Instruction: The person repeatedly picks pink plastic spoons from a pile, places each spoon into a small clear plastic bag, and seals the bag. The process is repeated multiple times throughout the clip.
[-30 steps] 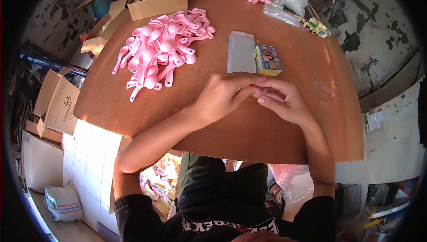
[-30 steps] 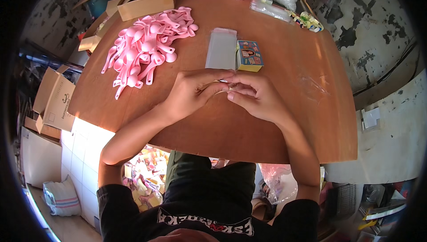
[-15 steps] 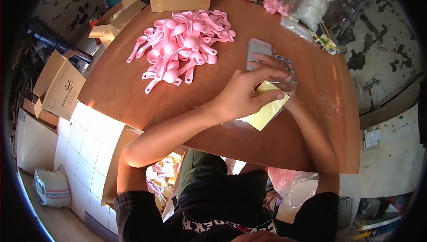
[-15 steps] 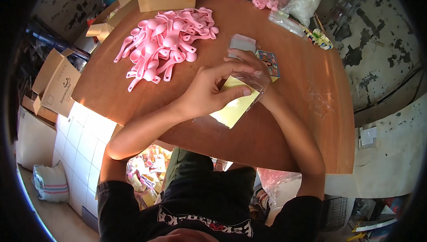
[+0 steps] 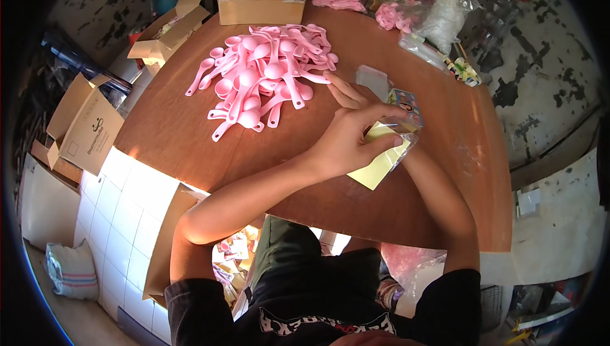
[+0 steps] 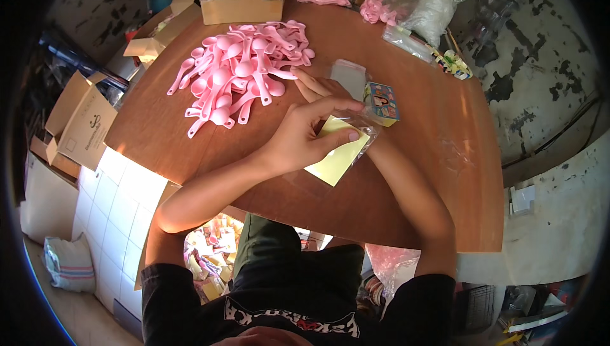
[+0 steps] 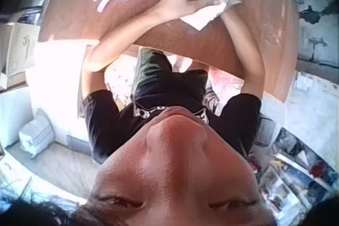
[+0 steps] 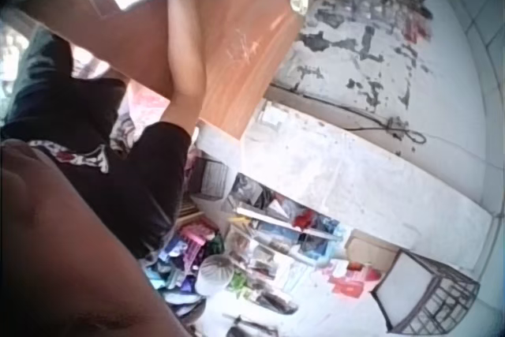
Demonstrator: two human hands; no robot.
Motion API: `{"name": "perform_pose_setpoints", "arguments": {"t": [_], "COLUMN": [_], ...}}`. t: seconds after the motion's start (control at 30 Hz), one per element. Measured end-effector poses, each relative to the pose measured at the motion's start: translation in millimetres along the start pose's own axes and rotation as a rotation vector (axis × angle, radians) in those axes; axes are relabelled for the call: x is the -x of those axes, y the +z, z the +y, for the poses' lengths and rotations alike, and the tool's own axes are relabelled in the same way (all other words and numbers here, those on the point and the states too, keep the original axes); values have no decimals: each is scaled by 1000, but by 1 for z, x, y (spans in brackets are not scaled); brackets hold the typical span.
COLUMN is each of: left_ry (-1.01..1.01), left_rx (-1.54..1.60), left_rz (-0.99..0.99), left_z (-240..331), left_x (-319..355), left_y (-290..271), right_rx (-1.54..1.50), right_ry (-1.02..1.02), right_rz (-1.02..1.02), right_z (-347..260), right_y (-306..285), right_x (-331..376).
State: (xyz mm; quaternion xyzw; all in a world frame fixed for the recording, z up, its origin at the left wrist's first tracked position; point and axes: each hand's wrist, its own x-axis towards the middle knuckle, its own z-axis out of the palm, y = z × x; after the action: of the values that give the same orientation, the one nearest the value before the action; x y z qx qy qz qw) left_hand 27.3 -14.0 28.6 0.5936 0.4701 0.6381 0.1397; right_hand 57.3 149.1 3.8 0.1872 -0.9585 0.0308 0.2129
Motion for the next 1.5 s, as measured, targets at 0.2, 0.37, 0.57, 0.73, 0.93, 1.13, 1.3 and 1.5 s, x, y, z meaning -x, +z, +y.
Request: {"name": "perform_pose_setpoints", "arguments": {"t": [0.2, 0.37, 0.57, 0.73, 0.93, 1.13, 1.3, 1.5], "left_ry": [-191, -221, -329, -442, -429, -376, -417, -443], "left_rx": [56, 29, -37, -57, 17, 51, 2, -49], "left_rz": [-41, -86, -161, -290, -304, -311, -335, -339], "left_z": [-2, -13, -23, -19, -15, -21, -19, -20], "left_x": [-3, -5, -7, -7, -6, -3, -3, -2], "left_y": [-1, 1, 8, 15, 24, 24, 23, 21], "right_rx": [-427, -697, -1123, -1171, -1017, -918, -793, -794], "right_ry": [358, 737, 817, 815, 863, 847, 858, 855], "right_rz": [304, 741, 1241, 1178, 1022, 1030, 993, 1002], "right_z": [-7, -5, -2, -24, -39, -50, -56, -57], "right_y": [-42, -72, -101, -96, -86, -86, -85, -85], "right_x": [63, 122, 151, 141, 132, 126, 124, 121]}}
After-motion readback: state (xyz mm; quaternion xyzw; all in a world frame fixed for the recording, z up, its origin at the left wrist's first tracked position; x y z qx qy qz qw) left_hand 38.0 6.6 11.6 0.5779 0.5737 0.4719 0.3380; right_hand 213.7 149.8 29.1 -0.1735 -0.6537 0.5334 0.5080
